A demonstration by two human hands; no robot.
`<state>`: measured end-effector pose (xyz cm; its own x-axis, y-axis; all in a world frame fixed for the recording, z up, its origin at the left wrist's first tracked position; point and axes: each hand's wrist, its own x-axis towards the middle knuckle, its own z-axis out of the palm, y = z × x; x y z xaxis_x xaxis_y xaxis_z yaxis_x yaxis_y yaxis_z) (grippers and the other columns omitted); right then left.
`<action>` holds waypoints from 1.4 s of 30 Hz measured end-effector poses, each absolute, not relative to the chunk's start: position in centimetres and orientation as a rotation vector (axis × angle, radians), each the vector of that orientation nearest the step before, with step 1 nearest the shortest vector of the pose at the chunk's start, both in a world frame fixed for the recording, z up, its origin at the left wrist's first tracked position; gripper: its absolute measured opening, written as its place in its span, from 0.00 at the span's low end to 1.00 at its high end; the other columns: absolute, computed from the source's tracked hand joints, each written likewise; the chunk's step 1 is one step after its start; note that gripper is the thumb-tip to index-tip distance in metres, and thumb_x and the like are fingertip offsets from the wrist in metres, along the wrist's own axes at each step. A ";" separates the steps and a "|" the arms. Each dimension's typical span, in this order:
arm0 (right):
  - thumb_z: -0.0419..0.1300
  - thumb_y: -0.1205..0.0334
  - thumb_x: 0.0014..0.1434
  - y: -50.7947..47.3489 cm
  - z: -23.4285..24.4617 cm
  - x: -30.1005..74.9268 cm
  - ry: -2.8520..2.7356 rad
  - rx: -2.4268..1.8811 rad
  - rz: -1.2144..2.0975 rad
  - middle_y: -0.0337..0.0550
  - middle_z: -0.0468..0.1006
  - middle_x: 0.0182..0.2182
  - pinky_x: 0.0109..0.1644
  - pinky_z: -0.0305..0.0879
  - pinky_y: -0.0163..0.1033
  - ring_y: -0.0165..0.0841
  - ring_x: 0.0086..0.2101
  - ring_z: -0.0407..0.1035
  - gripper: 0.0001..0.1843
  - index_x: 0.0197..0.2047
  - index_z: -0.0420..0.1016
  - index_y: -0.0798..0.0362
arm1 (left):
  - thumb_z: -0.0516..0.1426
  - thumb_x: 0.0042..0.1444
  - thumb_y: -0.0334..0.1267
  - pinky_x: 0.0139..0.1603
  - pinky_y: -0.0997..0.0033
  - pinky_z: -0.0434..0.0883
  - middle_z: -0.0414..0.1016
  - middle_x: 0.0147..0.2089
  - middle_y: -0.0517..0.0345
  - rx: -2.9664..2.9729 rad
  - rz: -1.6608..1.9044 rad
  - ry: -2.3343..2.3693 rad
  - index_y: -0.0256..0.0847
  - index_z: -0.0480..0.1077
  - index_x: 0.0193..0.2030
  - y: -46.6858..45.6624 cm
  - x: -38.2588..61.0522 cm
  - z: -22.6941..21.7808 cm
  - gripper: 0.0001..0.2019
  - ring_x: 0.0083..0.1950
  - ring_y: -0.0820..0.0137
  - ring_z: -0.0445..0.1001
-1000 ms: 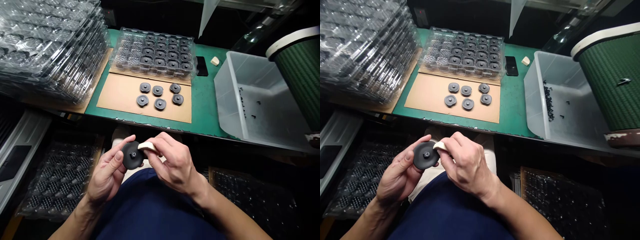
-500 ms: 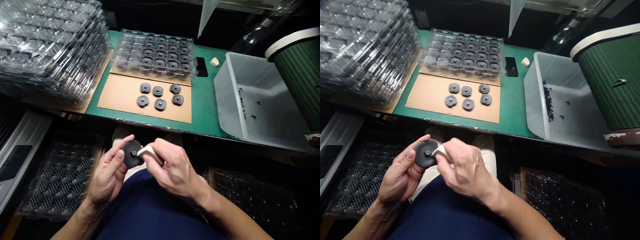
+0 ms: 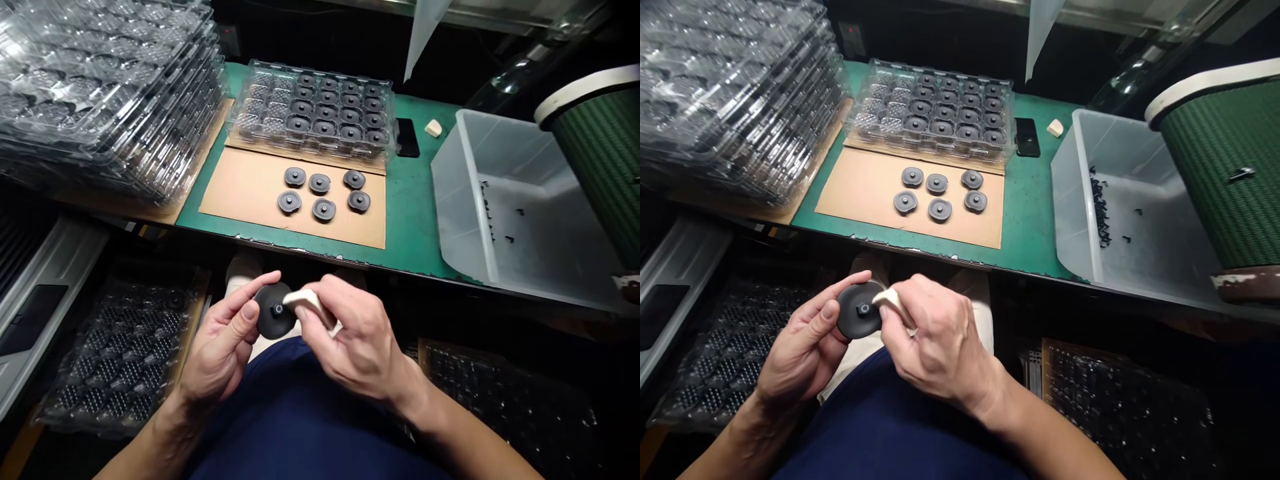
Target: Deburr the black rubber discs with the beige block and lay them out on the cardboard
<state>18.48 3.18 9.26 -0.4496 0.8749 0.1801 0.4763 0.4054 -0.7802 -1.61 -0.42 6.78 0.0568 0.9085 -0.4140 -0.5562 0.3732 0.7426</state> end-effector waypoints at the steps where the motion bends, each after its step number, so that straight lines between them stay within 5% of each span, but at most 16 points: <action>1: 0.59 0.66 0.68 3.1 9.4 18.5 -2.098 -1.174 0.913 0.38 0.65 0.28 0.33 0.55 0.41 0.30 0.27 0.58 0.06 0.36 0.72 0.53 | 0.65 0.64 0.43 0.52 0.75 0.79 0.83 0.55 0.47 0.439 1.161 0.997 0.43 0.79 0.61 -0.4 -1.7 6.7 0.20 0.52 0.63 0.83; 3: 0.58 0.66 0.68 3.1 9.5 18.6 -2.144 -1.191 0.905 0.38 0.65 0.28 0.32 0.54 0.41 0.30 0.27 0.57 0.09 0.33 0.69 0.53 | 0.64 0.64 0.45 0.52 0.71 0.80 0.83 0.56 0.45 0.455 1.110 1.001 0.41 0.79 0.61 -0.4 -1.9 6.4 0.20 0.53 0.59 0.83; 7: 0.56 0.66 0.70 3.3 9.5 18.5 -2.278 -1.068 0.668 0.44 0.71 0.35 0.39 0.58 0.43 0.34 0.34 0.63 0.07 0.46 0.75 0.55 | 0.63 0.65 0.48 0.53 0.65 0.80 0.82 0.58 0.42 0.511 1.006 0.948 0.39 0.80 0.59 -0.3 -2.3 6.1 0.21 0.57 0.54 0.81; 13: 0.54 0.65 0.71 2.8 8.9 18.0 -2.178 -1.224 0.842 0.39 0.66 0.29 0.34 0.56 0.41 0.31 0.28 0.58 0.11 0.34 0.67 0.53 | 0.66 0.63 0.46 0.53 0.73 0.78 0.84 0.55 0.47 0.461 1.118 1.041 0.43 0.80 0.60 -0.2 -2.6 6.0 0.21 0.52 0.63 0.82; 19: 0.55 0.66 0.72 3.4 8.9 18.0 -2.310 -0.957 0.594 0.47 0.74 0.36 0.39 0.61 0.43 0.35 0.35 0.63 0.09 0.49 0.75 0.56 | 0.64 0.64 0.50 0.59 0.64 0.78 0.83 0.56 0.43 0.544 0.919 0.926 0.41 0.80 0.61 -0.2 -3.3 5.2 0.23 0.58 0.54 0.80; 25: 0.55 0.65 0.71 2.5 8.1 17.4 -2.099 -1.176 0.880 0.39 0.66 0.29 0.32 0.55 0.40 0.30 0.28 0.56 0.10 0.35 0.68 0.53 | 0.68 0.60 0.46 0.54 0.73 0.78 0.85 0.49 0.49 0.473 1.139 1.053 0.45 0.80 0.60 0.0 -3.1 5.6 0.21 0.52 0.62 0.82; 30: 0.55 0.68 0.72 3.5 8.1 17.7 -2.330 -0.929 0.611 0.48 0.74 0.37 0.40 0.61 0.43 0.36 0.35 0.63 0.10 0.50 0.76 0.57 | 0.63 0.65 0.49 0.55 0.59 0.79 0.84 0.46 0.44 0.513 0.868 0.930 0.39 0.80 0.60 -0.2 -3.7 4.8 0.21 0.50 0.56 0.82; 32: 0.56 0.68 0.71 3.8 8.3 17.6 -2.340 -0.853 0.560 0.48 0.75 0.39 0.42 0.61 0.44 0.36 0.37 0.64 0.11 0.53 0.76 0.56 | 0.64 0.65 0.49 0.54 0.62 0.79 0.85 0.48 0.45 0.461 0.891 0.881 0.41 0.81 0.59 -0.2 -3.6 4.7 0.21 0.51 0.57 0.82; 35: 0.56 0.65 0.72 3.5 8.1 16.9 -2.108 -1.072 0.776 0.43 0.72 0.33 0.37 0.60 0.42 0.33 0.32 0.63 0.06 0.45 0.75 0.55 | 0.69 0.59 0.44 0.54 0.75 0.77 0.85 0.51 0.51 0.423 1.143 0.926 0.48 0.81 0.58 -0.1 -2.9 5.1 0.20 0.51 0.65 0.82; 38: 0.55 0.62 0.73 2.7 7.7 16.3 -1.956 -1.231 1.069 0.36 0.65 0.26 0.31 0.54 0.40 0.29 0.26 0.57 0.13 0.34 0.67 0.53 | 0.72 0.56 0.40 0.57 0.75 0.76 0.85 0.53 0.53 0.411 1.277 0.986 0.50 0.81 0.57 -0.1 -2.8 5.2 0.21 0.53 0.66 0.82; 42: 0.55 0.64 0.72 2.7 7.2 16.4 -2.167 -1.168 0.781 0.41 0.68 0.31 0.38 0.56 0.42 0.32 0.31 0.59 0.10 0.36 0.70 0.54 | 0.68 0.62 0.44 0.55 0.71 0.78 0.84 0.53 0.46 0.443 1.039 0.993 0.42 0.81 0.59 -0.2 -3.9 4.7 0.20 0.55 0.61 0.81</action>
<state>16.42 2.69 7.19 -0.4698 0.8616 0.1922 0.5410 0.4530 -0.7086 -3.89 -0.19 4.67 0.1477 0.8708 -0.4690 -0.5076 0.4737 0.7197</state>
